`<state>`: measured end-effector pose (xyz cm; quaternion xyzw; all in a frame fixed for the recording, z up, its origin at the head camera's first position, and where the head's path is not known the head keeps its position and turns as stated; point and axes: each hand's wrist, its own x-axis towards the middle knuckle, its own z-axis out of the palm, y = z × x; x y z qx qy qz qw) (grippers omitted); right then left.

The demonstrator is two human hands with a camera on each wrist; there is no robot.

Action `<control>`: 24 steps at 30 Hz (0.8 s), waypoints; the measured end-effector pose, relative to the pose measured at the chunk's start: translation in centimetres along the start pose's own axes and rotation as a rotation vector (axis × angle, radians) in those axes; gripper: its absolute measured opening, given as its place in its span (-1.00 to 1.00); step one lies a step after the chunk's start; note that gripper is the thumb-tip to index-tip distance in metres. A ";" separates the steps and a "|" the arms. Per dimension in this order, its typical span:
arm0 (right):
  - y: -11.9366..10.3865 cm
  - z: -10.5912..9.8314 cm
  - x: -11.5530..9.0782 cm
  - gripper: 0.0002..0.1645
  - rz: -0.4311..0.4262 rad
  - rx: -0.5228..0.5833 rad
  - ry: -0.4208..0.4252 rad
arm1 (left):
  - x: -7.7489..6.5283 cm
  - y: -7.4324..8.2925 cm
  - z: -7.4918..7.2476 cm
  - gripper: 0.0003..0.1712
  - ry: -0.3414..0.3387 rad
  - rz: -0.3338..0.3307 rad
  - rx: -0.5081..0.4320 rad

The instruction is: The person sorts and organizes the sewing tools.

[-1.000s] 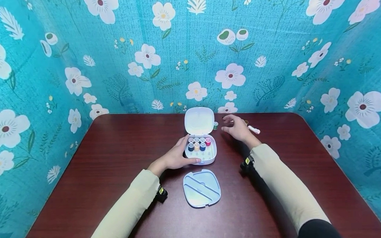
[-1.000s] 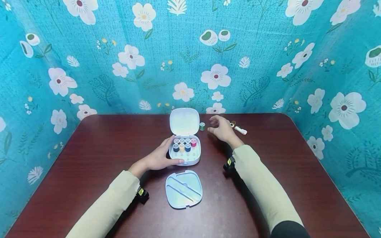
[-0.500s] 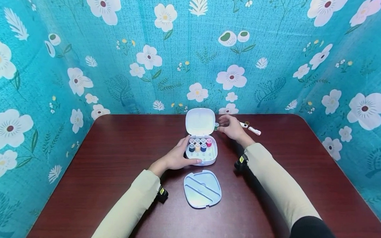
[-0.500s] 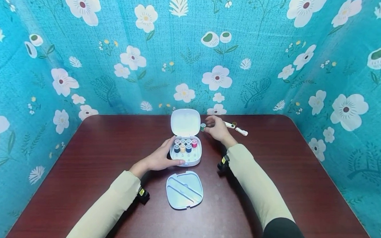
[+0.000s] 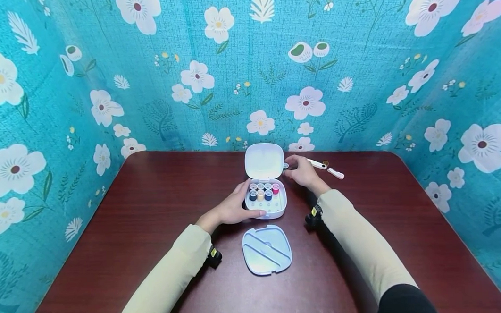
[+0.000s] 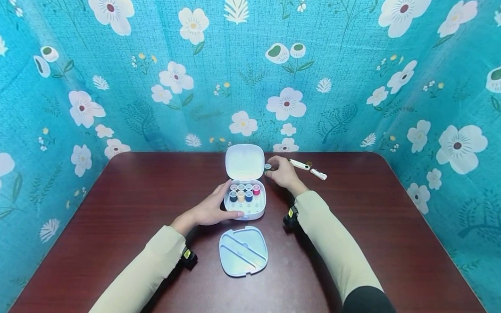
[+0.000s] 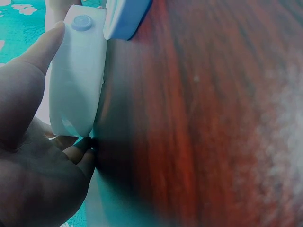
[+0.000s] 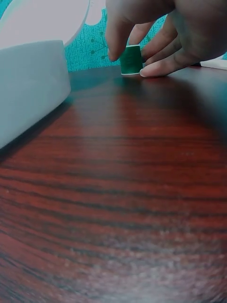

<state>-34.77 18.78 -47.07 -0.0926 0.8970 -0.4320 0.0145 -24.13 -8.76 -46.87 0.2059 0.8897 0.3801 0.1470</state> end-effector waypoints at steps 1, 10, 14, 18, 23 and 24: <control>0.0 0.1 0.0 -0.56 -0.011 -0.017 0.002 | 0.0 0.0 0.0 0.38 -0.001 0.000 -0.001; 0.3 0.2 -0.2 -0.75 -0.020 -0.041 0.016 | 0.0 0.1 0.2 0.39 0.003 0.010 0.006; 0.3 0.0 -0.5 -0.79 -0.008 -0.029 0.012 | 0.0 0.0 0.3 0.38 0.009 0.018 0.016; 0.3 -0.3 -0.9 -0.80 0.013 0.042 -0.003 | 0.1 0.0 0.2 0.38 0.013 0.018 0.017; 0.3 -0.7 -1.4 -0.75 0.018 0.092 -0.025 | 0.0 0.1 0.1 0.39 0.010 0.015 0.011; 0.3 -0.8 -1.5 -0.75 0.021 0.101 -0.028 | 0.0 0.0 0.1 0.38 0.010 0.015 0.012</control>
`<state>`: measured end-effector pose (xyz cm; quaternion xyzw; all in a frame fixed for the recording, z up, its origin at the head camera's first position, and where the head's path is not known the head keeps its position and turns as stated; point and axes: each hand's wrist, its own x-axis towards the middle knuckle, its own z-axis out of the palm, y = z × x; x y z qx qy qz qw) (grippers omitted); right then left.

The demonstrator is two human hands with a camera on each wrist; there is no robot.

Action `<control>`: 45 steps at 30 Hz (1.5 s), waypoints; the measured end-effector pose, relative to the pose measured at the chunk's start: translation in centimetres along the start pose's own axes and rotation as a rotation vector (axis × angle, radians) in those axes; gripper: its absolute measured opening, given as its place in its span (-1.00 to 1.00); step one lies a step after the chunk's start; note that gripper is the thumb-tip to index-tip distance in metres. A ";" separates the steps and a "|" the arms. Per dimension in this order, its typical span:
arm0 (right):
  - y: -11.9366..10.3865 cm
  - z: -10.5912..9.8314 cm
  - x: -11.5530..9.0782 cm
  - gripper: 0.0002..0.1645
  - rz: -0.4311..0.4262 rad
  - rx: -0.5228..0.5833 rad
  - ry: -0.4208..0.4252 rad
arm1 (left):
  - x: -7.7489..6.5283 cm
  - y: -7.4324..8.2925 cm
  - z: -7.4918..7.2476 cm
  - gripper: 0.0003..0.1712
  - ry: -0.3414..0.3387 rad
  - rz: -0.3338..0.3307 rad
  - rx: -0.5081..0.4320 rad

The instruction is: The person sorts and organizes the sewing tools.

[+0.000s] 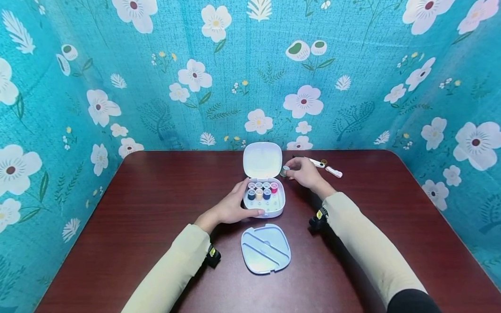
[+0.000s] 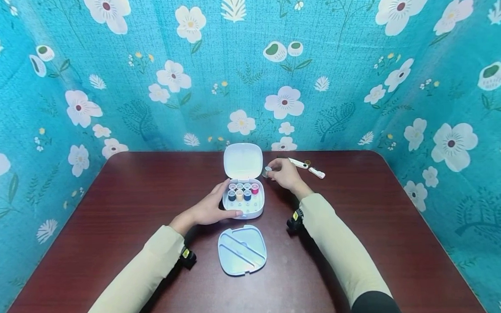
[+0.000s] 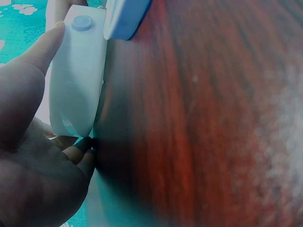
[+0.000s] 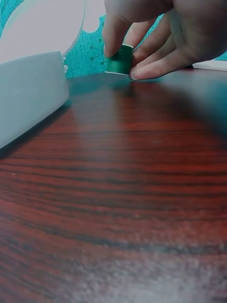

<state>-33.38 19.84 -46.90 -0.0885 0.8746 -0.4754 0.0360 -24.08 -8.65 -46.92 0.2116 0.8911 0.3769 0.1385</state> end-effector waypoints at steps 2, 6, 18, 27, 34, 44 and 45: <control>0.0 -0.1 -0.2 -0.73 0.000 0.020 -0.010 | -0.1 0.0 0.0 0.38 0.000 0.000 -0.003; 0.0 -0.3 -0.7 -0.70 0.011 0.072 -0.033 | -0.2 0.0 0.0 0.39 -0.005 -0.003 -0.013; -0.3 -1.1 -2.1 -0.65 0.013 0.122 -0.103 | -0.2 0.1 -0.1 0.38 -0.005 -0.009 -0.011; -0.8 -1.2 -2.9 -0.68 -0.018 0.110 -0.123 | -0.2 0.1 -0.1 0.38 -0.010 -0.013 -0.007; -1.0 -1.2 -3.3 -0.63 -0.028 0.089 -0.142 | -0.2 0.1 -0.1 0.38 -0.010 -0.017 -0.002; -1.8 -1.2 -3.8 -0.65 -0.077 0.091 -0.153 | -0.1 0.0 0.0 0.38 -0.010 -0.011 -0.014; -2.0 -1.2 -3.9 -0.65 -0.082 0.089 -0.153 | -0.1 0.1 -0.1 0.38 -0.009 -0.010 -0.016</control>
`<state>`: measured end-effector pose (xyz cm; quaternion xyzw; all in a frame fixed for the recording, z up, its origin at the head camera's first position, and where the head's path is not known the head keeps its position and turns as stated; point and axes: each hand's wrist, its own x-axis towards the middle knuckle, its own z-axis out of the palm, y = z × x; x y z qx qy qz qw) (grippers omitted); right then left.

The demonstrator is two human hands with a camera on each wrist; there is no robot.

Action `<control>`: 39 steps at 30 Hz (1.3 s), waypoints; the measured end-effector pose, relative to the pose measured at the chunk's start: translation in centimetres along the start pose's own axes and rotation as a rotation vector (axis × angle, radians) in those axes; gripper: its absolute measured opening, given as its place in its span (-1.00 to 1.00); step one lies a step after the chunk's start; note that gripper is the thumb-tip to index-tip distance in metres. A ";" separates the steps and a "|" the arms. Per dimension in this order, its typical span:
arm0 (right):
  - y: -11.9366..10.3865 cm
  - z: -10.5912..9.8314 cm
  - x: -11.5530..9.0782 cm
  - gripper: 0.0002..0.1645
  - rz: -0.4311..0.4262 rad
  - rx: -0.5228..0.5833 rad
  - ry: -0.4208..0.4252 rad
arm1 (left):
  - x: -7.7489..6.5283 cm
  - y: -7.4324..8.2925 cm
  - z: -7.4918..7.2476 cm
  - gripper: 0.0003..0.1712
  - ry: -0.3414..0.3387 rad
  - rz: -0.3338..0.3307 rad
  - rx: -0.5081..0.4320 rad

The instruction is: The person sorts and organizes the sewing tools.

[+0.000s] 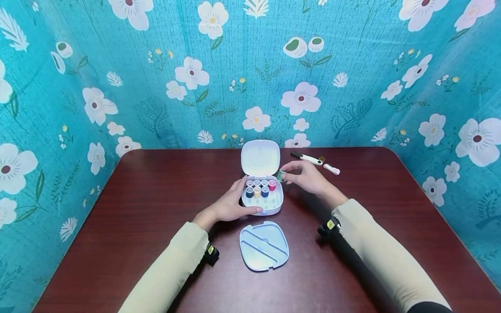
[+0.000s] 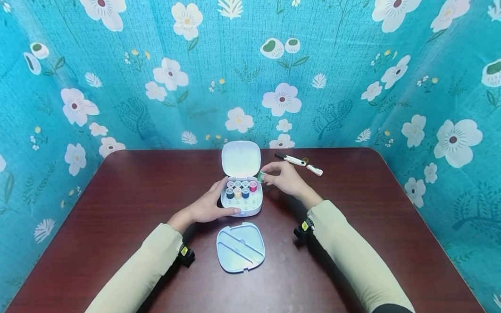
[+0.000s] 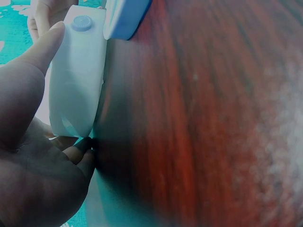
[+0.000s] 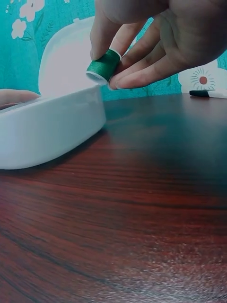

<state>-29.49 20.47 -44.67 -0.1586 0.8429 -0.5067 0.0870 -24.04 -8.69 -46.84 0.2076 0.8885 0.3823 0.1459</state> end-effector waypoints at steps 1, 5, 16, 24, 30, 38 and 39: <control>-0.2 0.0 0.0 -0.65 -0.007 -0.001 -0.001 | 0.0 0.0 0.0 0.38 0.001 0.001 -0.002; -0.7 0.3 -0.1 -0.65 -0.027 -0.004 -0.009 | 0.0 0.1 -0.1 0.39 -0.005 0.000 -0.008; -1.9 0.9 -0.6 -0.74 -0.108 -0.131 -0.004 | 0.0 0.1 0.0 0.37 0.001 0.006 -0.004; -2.8 1.7 -1.0 -0.77 -0.186 -0.264 -0.007 | 0.0 0.2 -0.1 0.37 0.008 0.012 -0.008; -2.8 2.1 -1.1 -0.77 -0.222 -0.327 -0.016 | 0.0 0.0 -0.1 0.36 0.005 0.015 -0.002; -3.1 2.3 -1.4 -0.78 -0.280 -0.397 -0.032 | -0.1 0.2 0.0 0.36 0.006 0.014 -0.005; -3.2 2.3 -1.5 -0.78 -0.287 -0.408 -0.034 | 0.0 0.1 0.0 0.37 0.004 0.011 -0.002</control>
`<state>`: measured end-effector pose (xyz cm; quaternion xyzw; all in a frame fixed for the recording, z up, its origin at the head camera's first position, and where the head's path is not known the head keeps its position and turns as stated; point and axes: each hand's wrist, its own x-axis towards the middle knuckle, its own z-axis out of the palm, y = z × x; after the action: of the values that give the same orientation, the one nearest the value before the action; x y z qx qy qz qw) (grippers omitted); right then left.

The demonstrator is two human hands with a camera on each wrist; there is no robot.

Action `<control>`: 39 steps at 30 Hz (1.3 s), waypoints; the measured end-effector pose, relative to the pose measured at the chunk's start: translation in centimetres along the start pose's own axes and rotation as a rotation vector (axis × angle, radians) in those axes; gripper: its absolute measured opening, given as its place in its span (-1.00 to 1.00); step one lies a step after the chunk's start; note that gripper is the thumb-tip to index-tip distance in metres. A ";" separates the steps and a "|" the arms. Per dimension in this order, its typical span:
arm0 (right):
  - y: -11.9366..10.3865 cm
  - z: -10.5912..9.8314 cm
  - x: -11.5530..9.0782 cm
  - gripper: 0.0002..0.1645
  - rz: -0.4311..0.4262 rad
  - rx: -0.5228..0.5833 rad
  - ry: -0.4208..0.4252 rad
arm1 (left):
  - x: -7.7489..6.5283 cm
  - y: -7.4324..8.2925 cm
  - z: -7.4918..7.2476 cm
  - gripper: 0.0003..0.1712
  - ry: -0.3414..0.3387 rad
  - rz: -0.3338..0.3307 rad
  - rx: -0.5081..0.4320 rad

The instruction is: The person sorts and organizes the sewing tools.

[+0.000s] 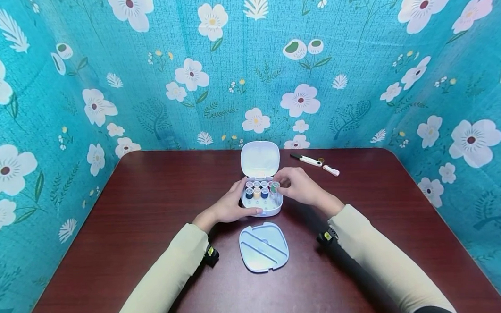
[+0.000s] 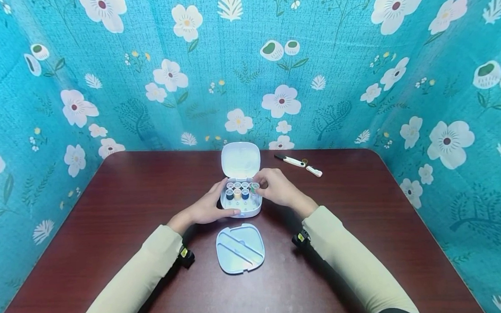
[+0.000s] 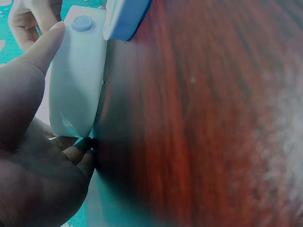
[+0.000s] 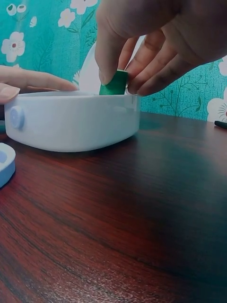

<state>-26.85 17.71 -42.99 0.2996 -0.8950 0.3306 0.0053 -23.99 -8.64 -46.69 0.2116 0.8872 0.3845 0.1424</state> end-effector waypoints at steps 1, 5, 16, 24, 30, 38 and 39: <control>0.0 0.0 0.0 -0.78 -0.005 -0.010 -0.004 | 0.0 0.0 0.0 0.37 -0.001 -0.001 -0.002; -0.3 0.1 0.1 -0.76 -0.020 -0.067 -0.018 | -0.1 0.1 0.0 0.37 -0.004 -0.006 -0.008; -0.4 0.5 0.3 -0.72 -0.052 -0.184 -0.058 | -0.1 -0.1 0.0 0.37 -0.002 0.000 -0.010; -0.3 0.7 0.3 -0.67 -0.027 -0.246 -0.081 | 0.0 -0.1 0.0 0.37 -0.004 0.003 -0.007; -0.1 1.0 0.3 -0.69 -0.020 -0.272 -0.066 | 0.1 -0.1 0.0 0.38 -0.004 0.000 -0.006; 0.0 1.5 0.2 -0.71 -0.007 -0.318 -0.058 | 0.0 0.0 -0.1 0.37 -0.007 0.001 0.004; 0.1 1.6 0.2 -0.71 -0.006 -0.325 -0.059 | 0.0 0.0 -0.1 0.36 -0.007 0.000 0.007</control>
<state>-26.79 16.71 -44.20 0.3068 -0.9355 0.1727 0.0284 -24.04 -8.69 -46.61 0.2135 0.8880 0.3806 0.1450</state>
